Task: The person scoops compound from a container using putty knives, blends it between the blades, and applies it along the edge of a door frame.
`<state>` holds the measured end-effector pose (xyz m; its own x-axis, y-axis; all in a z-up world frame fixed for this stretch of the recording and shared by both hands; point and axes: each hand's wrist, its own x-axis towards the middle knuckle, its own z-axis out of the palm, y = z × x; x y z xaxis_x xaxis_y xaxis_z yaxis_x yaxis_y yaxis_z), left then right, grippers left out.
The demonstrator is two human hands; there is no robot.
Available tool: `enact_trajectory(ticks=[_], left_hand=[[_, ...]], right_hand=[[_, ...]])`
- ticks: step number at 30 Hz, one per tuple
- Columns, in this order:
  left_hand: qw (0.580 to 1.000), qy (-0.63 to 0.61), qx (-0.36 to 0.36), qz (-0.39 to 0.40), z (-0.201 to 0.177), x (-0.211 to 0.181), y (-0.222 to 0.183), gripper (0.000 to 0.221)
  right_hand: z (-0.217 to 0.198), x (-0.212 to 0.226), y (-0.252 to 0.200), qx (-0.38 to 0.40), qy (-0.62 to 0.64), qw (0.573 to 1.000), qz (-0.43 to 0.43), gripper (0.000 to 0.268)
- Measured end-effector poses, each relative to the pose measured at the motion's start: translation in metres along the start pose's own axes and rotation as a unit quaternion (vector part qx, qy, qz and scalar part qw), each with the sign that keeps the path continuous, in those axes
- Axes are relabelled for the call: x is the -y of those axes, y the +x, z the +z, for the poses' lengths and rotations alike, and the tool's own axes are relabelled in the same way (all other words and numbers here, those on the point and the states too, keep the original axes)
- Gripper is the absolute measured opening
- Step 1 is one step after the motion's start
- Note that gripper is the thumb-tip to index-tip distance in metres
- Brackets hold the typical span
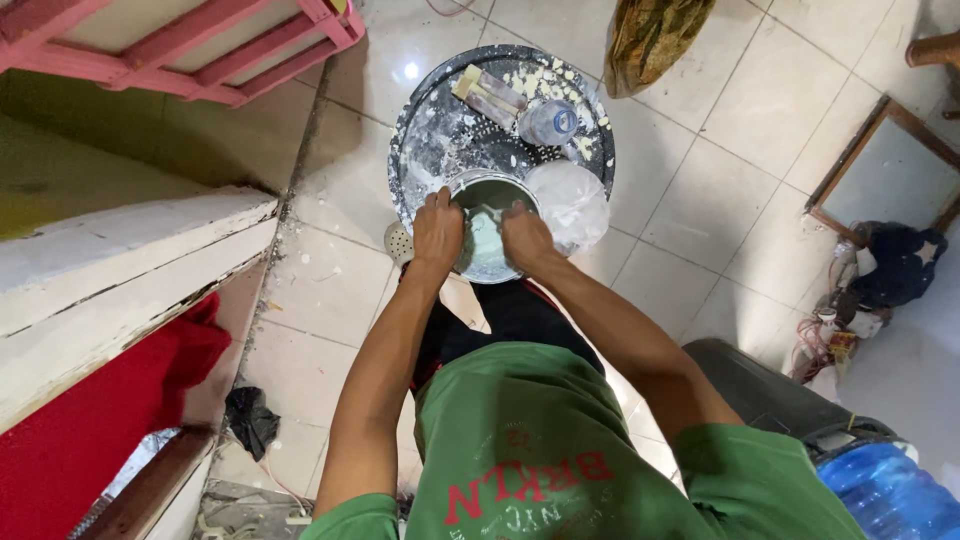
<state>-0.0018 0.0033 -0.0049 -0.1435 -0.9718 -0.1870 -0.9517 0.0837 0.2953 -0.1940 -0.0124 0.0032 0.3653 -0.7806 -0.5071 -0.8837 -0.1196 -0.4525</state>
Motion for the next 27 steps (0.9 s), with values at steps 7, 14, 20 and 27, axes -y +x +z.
enact_trajectory(ticks=[7,14,20,27], left_hand=[[0.999,0.053,0.012,0.0,0.002,-0.007,-0.001,0.016],[1.0,0.014,0.02,-0.009,-0.015,-0.019,-0.01,0.022],[0.998,0.045,0.023,-0.035,-0.014,-0.024,-0.014,0.017],[0.995,-0.064,0.034,-0.063,-0.033,-0.017,-0.022,0.028]], right_hand=[[0.016,0.02,-0.001,0.048,-0.019,0.999,-0.01,0.02],[0.026,0.002,-0.006,0.044,0.064,0.993,0.089,0.025],[0.051,0.01,-0.007,0.045,0.099,0.99,0.093,0.029],[0.054,0.004,-0.005,0.022,0.138,0.987,0.079,0.028]])
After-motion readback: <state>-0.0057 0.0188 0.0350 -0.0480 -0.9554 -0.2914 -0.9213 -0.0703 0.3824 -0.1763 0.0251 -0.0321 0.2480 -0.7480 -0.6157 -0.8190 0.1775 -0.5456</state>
